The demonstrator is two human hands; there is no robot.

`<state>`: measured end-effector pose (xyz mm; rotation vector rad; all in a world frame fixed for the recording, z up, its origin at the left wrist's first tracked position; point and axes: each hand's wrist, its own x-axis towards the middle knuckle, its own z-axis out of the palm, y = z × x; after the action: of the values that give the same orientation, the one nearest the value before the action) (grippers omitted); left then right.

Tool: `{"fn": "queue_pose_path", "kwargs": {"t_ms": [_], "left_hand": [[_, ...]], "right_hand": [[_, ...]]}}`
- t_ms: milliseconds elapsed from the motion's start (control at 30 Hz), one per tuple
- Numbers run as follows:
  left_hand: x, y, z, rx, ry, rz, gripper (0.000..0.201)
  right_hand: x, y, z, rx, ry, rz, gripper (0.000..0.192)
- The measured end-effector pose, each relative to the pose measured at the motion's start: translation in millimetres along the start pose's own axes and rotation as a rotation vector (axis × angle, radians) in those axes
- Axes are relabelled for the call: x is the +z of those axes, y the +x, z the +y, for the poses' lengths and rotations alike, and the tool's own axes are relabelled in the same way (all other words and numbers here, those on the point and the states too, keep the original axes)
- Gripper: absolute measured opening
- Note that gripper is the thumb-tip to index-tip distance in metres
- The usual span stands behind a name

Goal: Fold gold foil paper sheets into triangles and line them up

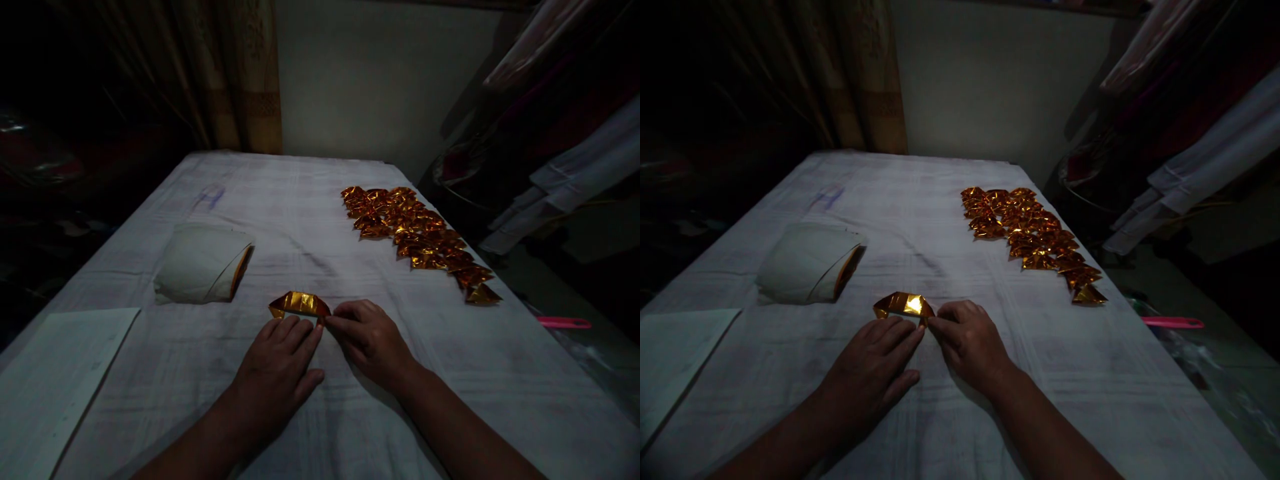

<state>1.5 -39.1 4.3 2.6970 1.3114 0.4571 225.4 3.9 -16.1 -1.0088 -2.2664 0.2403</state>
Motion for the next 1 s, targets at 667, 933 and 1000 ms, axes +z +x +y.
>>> {"fn": "queue_pose_path", "kwargs": {"t_ms": [667,933,1000], "left_hand": [[0.8,-1.4,0.1,0.005,0.004,0.010,0.046],[0.9,-2.1,-0.2,-0.003,-0.024,0.021,0.045],[0.2,-1.8,0.7,-0.005,-0.022,0.019,0.046]], "right_hand": [[-0.7,0.1,-3.8,-0.052,-0.113,-0.047,0.022],[1.7,-1.3,-2.7,-0.062,-0.122,-0.065,0.024],[1.2,-0.9,-3.5,-0.060,-0.133,-0.083,0.024]]}}
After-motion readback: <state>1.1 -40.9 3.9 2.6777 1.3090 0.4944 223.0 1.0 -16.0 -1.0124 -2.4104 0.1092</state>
